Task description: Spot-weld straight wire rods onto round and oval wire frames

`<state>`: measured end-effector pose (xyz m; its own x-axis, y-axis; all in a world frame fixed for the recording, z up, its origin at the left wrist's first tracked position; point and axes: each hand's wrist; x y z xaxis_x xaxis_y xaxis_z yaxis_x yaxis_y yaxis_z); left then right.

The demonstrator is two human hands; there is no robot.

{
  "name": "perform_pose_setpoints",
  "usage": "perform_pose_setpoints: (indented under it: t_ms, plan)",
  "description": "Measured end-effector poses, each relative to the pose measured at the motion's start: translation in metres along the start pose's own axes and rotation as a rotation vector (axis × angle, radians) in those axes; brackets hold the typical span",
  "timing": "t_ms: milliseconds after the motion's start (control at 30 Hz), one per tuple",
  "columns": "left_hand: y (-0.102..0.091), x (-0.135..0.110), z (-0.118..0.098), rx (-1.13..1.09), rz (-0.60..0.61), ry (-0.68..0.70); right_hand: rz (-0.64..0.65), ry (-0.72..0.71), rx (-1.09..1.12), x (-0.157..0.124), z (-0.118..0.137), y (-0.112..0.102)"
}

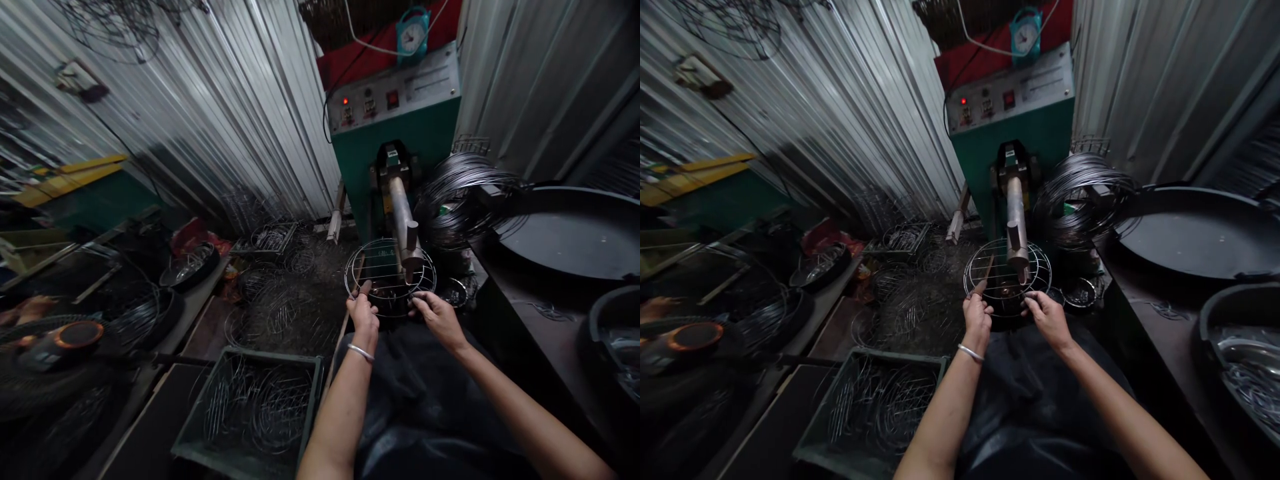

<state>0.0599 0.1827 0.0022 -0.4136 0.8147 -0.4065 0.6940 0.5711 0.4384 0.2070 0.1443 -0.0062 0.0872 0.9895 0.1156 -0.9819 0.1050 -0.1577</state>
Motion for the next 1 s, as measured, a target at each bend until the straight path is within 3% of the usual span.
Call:
perform_pose_setpoints:
  t_ms: [533, 800, 900, 1000]
  plan:
    - [0.014, 0.018, 0.003, 0.077, -0.082, -0.037, -0.054, -0.039, -0.071, 0.015, -0.004, 0.000]
    - [0.018, 0.013, 0.004, 0.092, -0.095, -0.090, -0.072, -0.032, -0.126, 0.018, -0.003, 0.003]
    - [0.016, 0.011, 0.000, 0.103, -0.087, -0.121, -0.084, -0.033, -0.100, 0.013, 0.001, -0.006]
    - [0.010, 0.019, -0.012, 0.139, -0.084, -0.208, -0.192, -0.011, -0.117, -0.007, -0.010, -0.036]
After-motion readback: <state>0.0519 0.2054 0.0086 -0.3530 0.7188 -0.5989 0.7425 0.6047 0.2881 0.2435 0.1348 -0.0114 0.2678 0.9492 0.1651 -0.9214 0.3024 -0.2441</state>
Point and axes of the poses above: each hand's wrist, its own x-axis towards the middle knuckle, its own y-axis out of the palm, z = x × y, and after that the axes turned 1 degree about z, right-handed
